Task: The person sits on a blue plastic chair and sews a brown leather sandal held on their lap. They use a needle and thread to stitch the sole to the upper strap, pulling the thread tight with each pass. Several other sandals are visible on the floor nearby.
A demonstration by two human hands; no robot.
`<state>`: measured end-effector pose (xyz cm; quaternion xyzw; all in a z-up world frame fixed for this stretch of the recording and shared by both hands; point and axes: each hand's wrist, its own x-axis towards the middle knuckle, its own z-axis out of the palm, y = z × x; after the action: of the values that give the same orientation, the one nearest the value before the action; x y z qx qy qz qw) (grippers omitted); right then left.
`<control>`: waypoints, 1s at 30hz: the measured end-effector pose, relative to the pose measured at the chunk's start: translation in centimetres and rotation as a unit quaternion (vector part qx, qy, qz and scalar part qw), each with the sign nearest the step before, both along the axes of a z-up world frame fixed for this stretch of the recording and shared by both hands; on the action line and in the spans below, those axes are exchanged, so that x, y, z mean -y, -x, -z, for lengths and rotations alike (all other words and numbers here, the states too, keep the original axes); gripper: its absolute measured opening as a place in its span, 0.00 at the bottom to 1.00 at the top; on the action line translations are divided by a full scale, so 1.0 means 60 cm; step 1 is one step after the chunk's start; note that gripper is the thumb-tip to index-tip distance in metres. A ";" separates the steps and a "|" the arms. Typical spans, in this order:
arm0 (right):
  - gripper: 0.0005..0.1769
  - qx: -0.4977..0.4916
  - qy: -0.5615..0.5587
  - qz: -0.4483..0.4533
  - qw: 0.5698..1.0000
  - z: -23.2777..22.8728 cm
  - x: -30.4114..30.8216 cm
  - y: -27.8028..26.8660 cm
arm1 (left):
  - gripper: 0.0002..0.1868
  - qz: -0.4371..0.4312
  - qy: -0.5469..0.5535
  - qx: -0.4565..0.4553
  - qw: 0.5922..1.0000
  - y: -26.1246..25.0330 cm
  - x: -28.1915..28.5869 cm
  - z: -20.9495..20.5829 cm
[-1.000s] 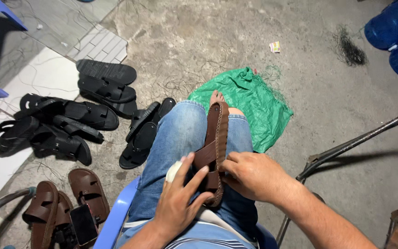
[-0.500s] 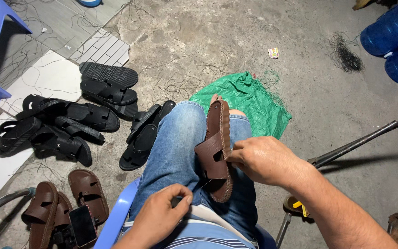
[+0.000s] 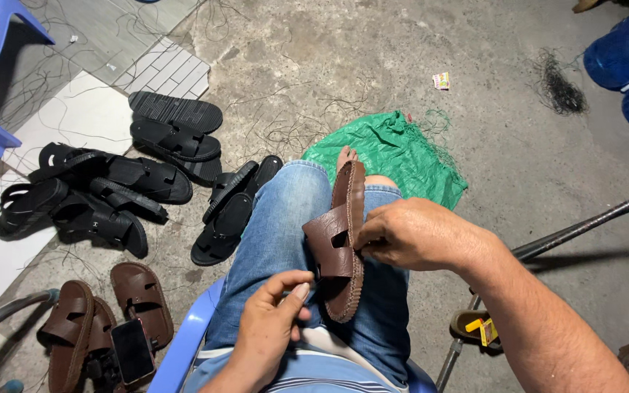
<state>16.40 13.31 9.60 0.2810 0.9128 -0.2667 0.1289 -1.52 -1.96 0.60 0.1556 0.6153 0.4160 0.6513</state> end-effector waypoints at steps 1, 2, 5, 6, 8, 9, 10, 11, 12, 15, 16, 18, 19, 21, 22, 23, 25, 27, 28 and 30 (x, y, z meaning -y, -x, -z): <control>0.08 -0.001 0.001 -0.002 1.000 0.000 -0.005 0.002 | 0.11 -0.002 0.001 -0.001 1.000 -0.002 -0.005 0.000; 0.08 -0.008 -0.002 -0.012 1.000 0.002 -0.004 0.003 | 0.10 -0.029 0.043 0.045 0.998 -0.006 -0.006 0.000; 0.08 -0.012 -0.002 -0.027 1.000 0.008 -0.005 0.002 | 0.16 -0.027 0.107 0.081 0.991 -0.019 -0.008 -0.005; 0.09 -0.009 -0.001 -0.036 0.999 0.009 -0.006 0.001 | 0.17 -0.001 0.126 0.073 0.989 -0.025 -0.010 -0.008; 0.07 0.030 0.000 -0.029 0.999 0.001 -0.004 0.009 | 0.17 0.011 0.127 0.062 0.990 -0.034 -0.017 0.001; 0.06 0.068 0.001 -0.023 0.997 -0.004 -0.004 0.013 | 0.16 0.021 0.127 0.051 0.990 -0.038 -0.023 0.004; 0.06 0.067 -0.003 -0.022 0.997 -0.006 -0.005 0.015 | 0.16 0.023 0.123 0.050 0.991 -0.043 -0.028 0.003; 0.07 0.094 0.007 -0.016 0.995 -0.007 -0.006 0.017 | 0.17 0.013 0.123 0.052 0.991 -0.048 -0.034 0.002; 0.09 0.121 0.023 -0.011 0.992 -0.005 -0.004 0.018 | 0.18 0.004 0.130 0.055 0.990 -0.054 -0.034 0.001; 0.06 0.170 0.029 0.002 0.985 -0.008 -0.009 0.022 | 0.18 -0.043 0.125 0.101 0.986 -0.068 -0.034 0.009; 0.06 0.170 0.028 0.002 0.985 -0.005 -0.006 0.019 | 0.18 -0.042 0.125 0.101 0.986 -0.070 -0.035 0.007; 0.10 0.108 0.038 0.004 0.993 0.003 0.001 0.012 | 0.16 -0.062 0.077 0.162 0.982 -0.075 -0.039 0.001; 0.10 0.108 0.039 0.006 0.993 0.003 0.012 0.003 | 0.16 -0.060 0.078 0.162 0.982 -0.070 -0.036 0.001; 0.07 0.096 -0.064 -0.012 0.993 0.003 0.033 -0.013 | 0.17 -0.020 0.024 0.151 0.988 -0.059 -0.030 0.001; 0.07 0.096 -0.061 -0.011 0.993 0.003 0.046 -0.017 | 0.17 -0.020 0.027 0.151 0.988 -0.051 -0.032 -0.015; 0.12 0.086 -0.084 -0.017 0.993 0.002 0.059 -0.022 | 0.17 0.075 0.031 -0.018 0.997 -0.043 -0.033 -0.030; 0.17 0.074 -0.107 -0.023 0.991 0.004 0.074 -0.027 | 0.19 0.168 0.032 -0.188 0.967 -0.028 -0.030 -0.045; 0.20 0.059 -0.145 -0.039 0.987 0.009 0.080 -0.038 | 0.41 0.411 -0.201 -0.385 0.802 -0.021 -0.019 -0.044; 0.20 0.058 -0.141 -0.038 0.988 0.012 0.083 -0.041 | 0.41 0.414 -0.199 -0.384 0.801 -0.022 -0.031 -0.056; 0.20 0.097 -0.145 -0.056 0.983 0.018 0.085 -0.045 | 0.42 0.525 -0.175 -0.399 0.731 -0.024 -0.058 -0.081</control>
<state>19.08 8.21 8.55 0.2698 0.9393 -0.0959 0.1891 -0.09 1.51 5.44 0.7166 0.5556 0.0077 0.4216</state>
